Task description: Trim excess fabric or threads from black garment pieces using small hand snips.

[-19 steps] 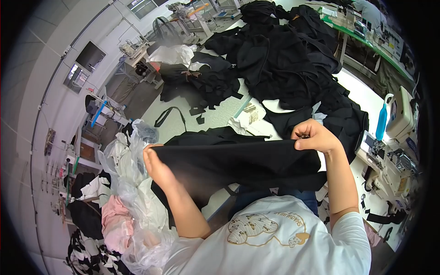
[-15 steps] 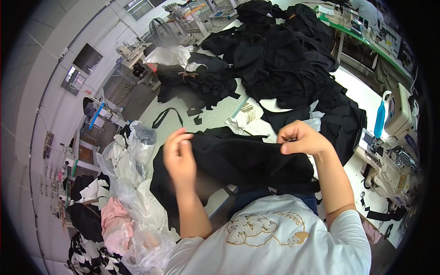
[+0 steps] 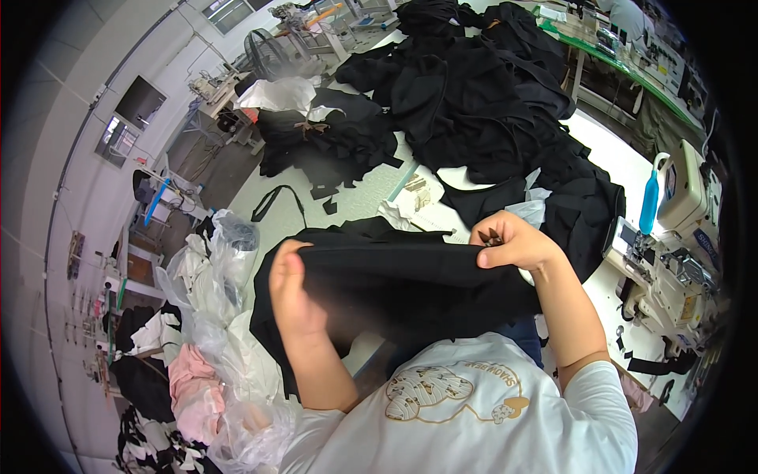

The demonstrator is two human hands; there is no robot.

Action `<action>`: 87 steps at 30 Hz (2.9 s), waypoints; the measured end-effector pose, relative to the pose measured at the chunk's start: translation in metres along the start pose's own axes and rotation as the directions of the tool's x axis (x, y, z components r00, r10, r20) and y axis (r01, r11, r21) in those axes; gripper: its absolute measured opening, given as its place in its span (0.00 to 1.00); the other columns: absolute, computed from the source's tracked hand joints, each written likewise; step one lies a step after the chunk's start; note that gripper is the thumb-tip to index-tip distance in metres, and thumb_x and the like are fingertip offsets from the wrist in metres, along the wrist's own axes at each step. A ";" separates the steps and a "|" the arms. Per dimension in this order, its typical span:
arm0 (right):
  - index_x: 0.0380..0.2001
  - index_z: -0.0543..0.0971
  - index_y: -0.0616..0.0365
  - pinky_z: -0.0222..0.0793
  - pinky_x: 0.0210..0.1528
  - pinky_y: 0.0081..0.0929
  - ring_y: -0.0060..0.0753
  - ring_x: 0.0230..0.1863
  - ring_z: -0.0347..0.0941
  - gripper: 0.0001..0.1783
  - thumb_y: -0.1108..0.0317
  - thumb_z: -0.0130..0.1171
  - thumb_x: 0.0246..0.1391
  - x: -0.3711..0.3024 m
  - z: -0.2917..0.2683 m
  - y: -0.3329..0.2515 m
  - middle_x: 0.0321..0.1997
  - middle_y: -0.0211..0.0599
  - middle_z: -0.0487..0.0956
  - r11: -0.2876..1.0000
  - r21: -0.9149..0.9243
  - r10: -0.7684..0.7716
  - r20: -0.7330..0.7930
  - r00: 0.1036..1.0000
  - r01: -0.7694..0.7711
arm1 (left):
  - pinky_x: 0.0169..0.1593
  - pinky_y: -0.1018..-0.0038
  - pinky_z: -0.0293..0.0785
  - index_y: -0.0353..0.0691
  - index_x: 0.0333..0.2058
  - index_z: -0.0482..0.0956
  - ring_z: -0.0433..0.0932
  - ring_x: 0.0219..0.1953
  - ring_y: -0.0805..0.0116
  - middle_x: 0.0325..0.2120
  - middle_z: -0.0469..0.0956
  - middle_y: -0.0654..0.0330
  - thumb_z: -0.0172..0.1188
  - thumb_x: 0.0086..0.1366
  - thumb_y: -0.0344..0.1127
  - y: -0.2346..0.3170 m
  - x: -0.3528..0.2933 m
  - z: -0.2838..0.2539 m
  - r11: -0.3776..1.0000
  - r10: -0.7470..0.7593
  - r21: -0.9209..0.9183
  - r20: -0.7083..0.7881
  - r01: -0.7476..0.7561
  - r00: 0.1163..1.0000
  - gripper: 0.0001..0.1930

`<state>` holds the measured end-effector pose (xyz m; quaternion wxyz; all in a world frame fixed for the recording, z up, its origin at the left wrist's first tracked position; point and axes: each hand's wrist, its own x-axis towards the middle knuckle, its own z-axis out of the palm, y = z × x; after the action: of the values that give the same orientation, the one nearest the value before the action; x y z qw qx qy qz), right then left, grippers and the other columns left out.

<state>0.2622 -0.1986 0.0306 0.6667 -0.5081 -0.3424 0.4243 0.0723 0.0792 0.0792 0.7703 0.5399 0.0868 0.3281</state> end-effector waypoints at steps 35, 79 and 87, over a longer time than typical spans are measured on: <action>0.31 0.81 0.61 0.68 0.27 0.23 0.30 0.25 0.75 0.09 0.80 0.64 0.43 0.064 0.114 0.018 0.26 0.36 0.78 0.644 -0.642 -0.571 -0.041 0.820 0.416 | 0.42 0.64 0.77 0.35 0.39 0.81 0.81 0.38 0.56 0.38 0.82 0.52 0.56 0.63 0.27 -0.118 -0.095 -0.091 0.420 0.256 0.904 -0.033 -0.080 0.966 0.08; 0.36 0.77 0.63 0.73 0.42 0.33 0.46 0.38 0.78 0.14 0.73 0.66 0.45 0.040 0.026 0.066 0.34 0.44 0.80 0.742 -0.667 -0.440 -0.560 0.702 -0.067 | 0.41 0.82 0.69 0.36 0.44 0.77 0.71 0.33 0.79 0.34 0.79 0.65 0.51 0.62 0.22 -0.140 0.064 0.035 0.733 -0.677 0.619 0.622 0.282 0.394 0.12; 0.36 0.81 0.62 0.60 0.28 0.18 0.15 0.24 0.64 0.20 0.56 0.48 0.67 0.018 0.044 0.083 0.22 0.23 0.73 0.971 -0.154 0.088 -0.475 0.876 -0.181 | 0.37 0.84 0.67 0.37 0.62 0.68 0.70 0.29 0.81 0.28 0.72 0.72 0.52 0.62 0.25 -0.123 0.065 0.041 0.753 -0.658 0.520 0.595 0.404 0.461 0.27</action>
<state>0.2120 -0.1542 -0.0387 0.6452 -0.6799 -0.1763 0.3006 0.1931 0.0622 0.0010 0.7035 0.6806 -0.0230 -0.2032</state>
